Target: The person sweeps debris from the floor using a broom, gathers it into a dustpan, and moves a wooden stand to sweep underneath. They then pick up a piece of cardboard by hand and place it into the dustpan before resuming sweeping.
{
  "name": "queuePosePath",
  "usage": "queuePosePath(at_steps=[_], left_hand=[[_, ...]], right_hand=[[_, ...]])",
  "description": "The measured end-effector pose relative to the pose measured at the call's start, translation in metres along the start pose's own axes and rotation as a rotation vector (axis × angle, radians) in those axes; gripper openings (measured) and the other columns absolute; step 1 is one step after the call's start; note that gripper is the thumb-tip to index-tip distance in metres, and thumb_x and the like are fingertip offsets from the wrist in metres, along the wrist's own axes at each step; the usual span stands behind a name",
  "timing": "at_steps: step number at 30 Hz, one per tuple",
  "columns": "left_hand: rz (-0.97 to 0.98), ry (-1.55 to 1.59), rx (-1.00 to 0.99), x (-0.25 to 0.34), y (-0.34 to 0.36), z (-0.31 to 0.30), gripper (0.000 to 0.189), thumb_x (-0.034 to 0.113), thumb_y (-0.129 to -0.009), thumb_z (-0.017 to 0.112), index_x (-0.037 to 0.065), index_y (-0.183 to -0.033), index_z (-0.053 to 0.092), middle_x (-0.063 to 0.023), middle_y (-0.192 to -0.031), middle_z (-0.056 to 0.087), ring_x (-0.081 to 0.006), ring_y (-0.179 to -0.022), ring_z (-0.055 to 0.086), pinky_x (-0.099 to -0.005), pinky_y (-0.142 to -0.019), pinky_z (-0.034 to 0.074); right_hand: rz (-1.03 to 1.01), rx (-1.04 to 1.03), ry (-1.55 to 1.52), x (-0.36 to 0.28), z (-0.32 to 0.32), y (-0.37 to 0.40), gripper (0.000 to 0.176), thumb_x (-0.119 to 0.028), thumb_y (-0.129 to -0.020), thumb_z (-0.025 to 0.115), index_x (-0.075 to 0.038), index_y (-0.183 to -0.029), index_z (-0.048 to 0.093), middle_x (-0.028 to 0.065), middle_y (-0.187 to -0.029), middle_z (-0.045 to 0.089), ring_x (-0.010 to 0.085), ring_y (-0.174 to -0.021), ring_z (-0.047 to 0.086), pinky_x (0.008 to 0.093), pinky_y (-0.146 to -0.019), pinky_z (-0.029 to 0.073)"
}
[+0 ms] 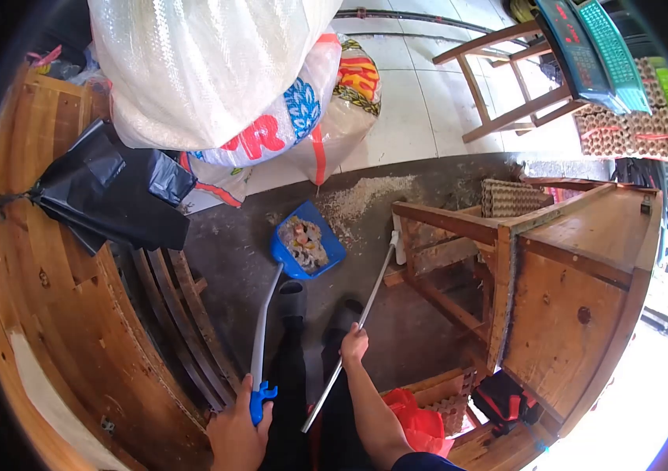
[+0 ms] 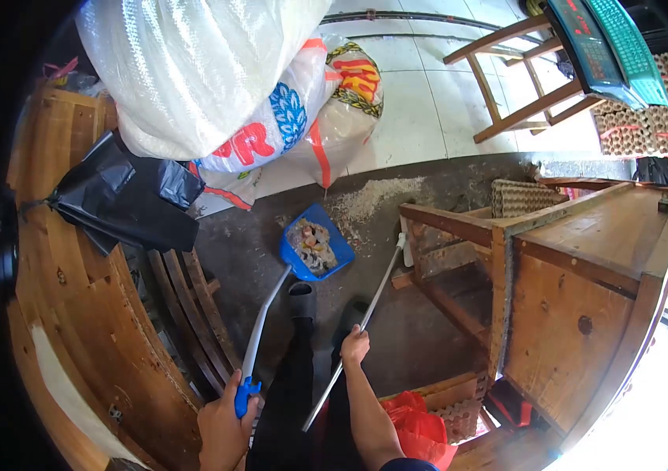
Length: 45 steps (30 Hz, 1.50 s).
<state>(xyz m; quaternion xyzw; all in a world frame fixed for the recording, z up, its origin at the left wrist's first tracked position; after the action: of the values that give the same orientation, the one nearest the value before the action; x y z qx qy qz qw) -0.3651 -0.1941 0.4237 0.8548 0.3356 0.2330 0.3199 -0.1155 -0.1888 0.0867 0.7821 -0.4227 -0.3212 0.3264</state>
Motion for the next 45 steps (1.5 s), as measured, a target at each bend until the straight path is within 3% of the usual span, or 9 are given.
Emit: queuePosePath(at_steps=[3,8,15,21,23,31,38,40,45], left_hand=[[0.011,0.079,0.114,0.010,0.010,-0.002,0.041,0.015,-0.078,0.066,0.003,-0.117,0.058,-0.0177,-0.063,0.060,-0.0341,-0.058,0.063,-0.0386,-0.055,0.048],[-0.072,0.032,0.141,0.018,0.021,-0.001,0.037,0.013,-0.080,0.065,0.003,-0.115,0.059,-0.0170,-0.062,0.060,-0.0334,-0.056,0.062,-0.0369,-0.054,0.048],[-0.048,-0.048,0.148,-0.028,0.026,0.021,0.037,0.022,-0.084,0.061,0.006,-0.118,0.058,-0.0196,-0.067,0.061,-0.0365,-0.057,0.061,-0.0410,-0.053,0.046],[-0.076,-0.144,0.016,-0.075,0.018,0.033,0.041,0.026,-0.087,0.060,0.012,-0.125,0.056,-0.0229,-0.073,0.061,-0.0394,-0.063,0.060,-0.0426,-0.054,0.046],[-0.049,-0.108,0.025,-0.086,0.023,0.035,0.041,0.025,-0.087,0.060,0.013,-0.126,0.055,-0.0232,-0.073,0.061,-0.0390,-0.063,0.061,-0.0414,-0.054,0.046],[-0.078,0.046,0.038,-0.075,0.011,0.018,0.036,0.020,-0.086,0.063,0.009,-0.120,0.060,-0.0233,-0.074,0.061,-0.0384,-0.061,0.060,-0.0395,-0.055,0.047],[-0.065,0.030,0.028,-0.068,0.007,0.013,0.036,0.017,-0.085,0.063,0.009,-0.120,0.060,-0.0232,-0.074,0.061,-0.0388,-0.060,0.059,-0.0394,-0.054,0.046],[-0.067,0.130,0.042,-0.060,0.004,0.008,0.037,0.016,-0.085,0.062,0.009,-0.122,0.059,-0.0229,-0.075,0.061,-0.0393,-0.061,0.059,-0.0397,-0.054,0.046],[-0.149,0.088,-0.037,-0.068,0.003,0.014,0.044,0.024,-0.084,0.064,0.010,-0.124,0.057,-0.0245,-0.082,0.062,-0.0398,-0.070,0.062,-0.0422,-0.057,0.048]], right_hand=[[-0.075,0.180,0.007,0.008,0.017,-0.042,0.042,-0.035,-0.093,0.047,0.006,-0.091,0.056,0.0323,-0.089,0.060,0.0511,-0.091,0.055,0.0546,-0.081,0.041],[-0.151,0.244,0.087,-0.020,0.026,-0.078,0.046,-0.039,-0.095,0.042,0.005,-0.098,0.055,0.0292,-0.087,0.062,0.0422,-0.076,0.063,0.0492,-0.066,0.050],[-0.132,0.140,0.110,-0.032,0.042,-0.123,0.044,-0.037,-0.095,0.040,0.005,-0.101,0.052,0.0319,-0.088,0.061,0.0448,-0.082,0.062,0.0499,-0.071,0.049],[-0.245,0.163,0.037,-0.012,0.087,-0.136,0.044,-0.036,-0.095,0.042,0.008,-0.097,0.050,0.0269,-0.077,0.061,0.0363,-0.057,0.063,0.0432,-0.047,0.051],[-0.005,-0.135,-0.037,-0.036,0.059,-0.086,0.040,-0.034,-0.093,0.045,0.006,-0.095,0.051,0.0343,-0.087,0.060,0.0496,-0.090,0.057,0.0533,-0.080,0.045],[-0.288,0.084,0.287,0.019,0.027,-0.039,0.039,-0.034,-0.093,0.044,0.005,-0.093,0.053,0.0315,-0.089,0.060,0.0502,-0.091,0.056,0.0553,-0.082,0.041],[-0.198,0.016,0.159,0.005,0.080,-0.084,0.044,-0.035,-0.094,0.042,0.006,-0.098,0.054,0.0316,-0.095,0.060,0.0501,-0.093,0.056,0.0530,-0.083,0.043],[-0.271,-0.041,0.173,0.012,0.075,-0.079,0.042,-0.035,-0.095,0.043,0.006,-0.099,0.053,0.0186,-0.072,0.057,0.0250,-0.046,0.057,0.0361,-0.033,0.045],[-0.252,-0.270,0.289,0.013,0.008,-0.030,0.041,-0.034,-0.094,0.045,0.006,-0.087,0.053,0.0151,-0.057,0.052,0.0231,-0.043,0.055,0.0367,-0.035,0.042]])
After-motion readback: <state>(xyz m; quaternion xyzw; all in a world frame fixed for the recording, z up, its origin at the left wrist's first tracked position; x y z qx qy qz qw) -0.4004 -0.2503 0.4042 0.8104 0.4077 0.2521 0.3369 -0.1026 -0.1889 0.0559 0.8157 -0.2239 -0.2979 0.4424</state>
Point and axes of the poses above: each hand's wrist, its own y-axis away from the middle knuckle, its own z-axis out of the palm, x = y × z, the point moved 5 cm from there along -y, towards the middle knuckle
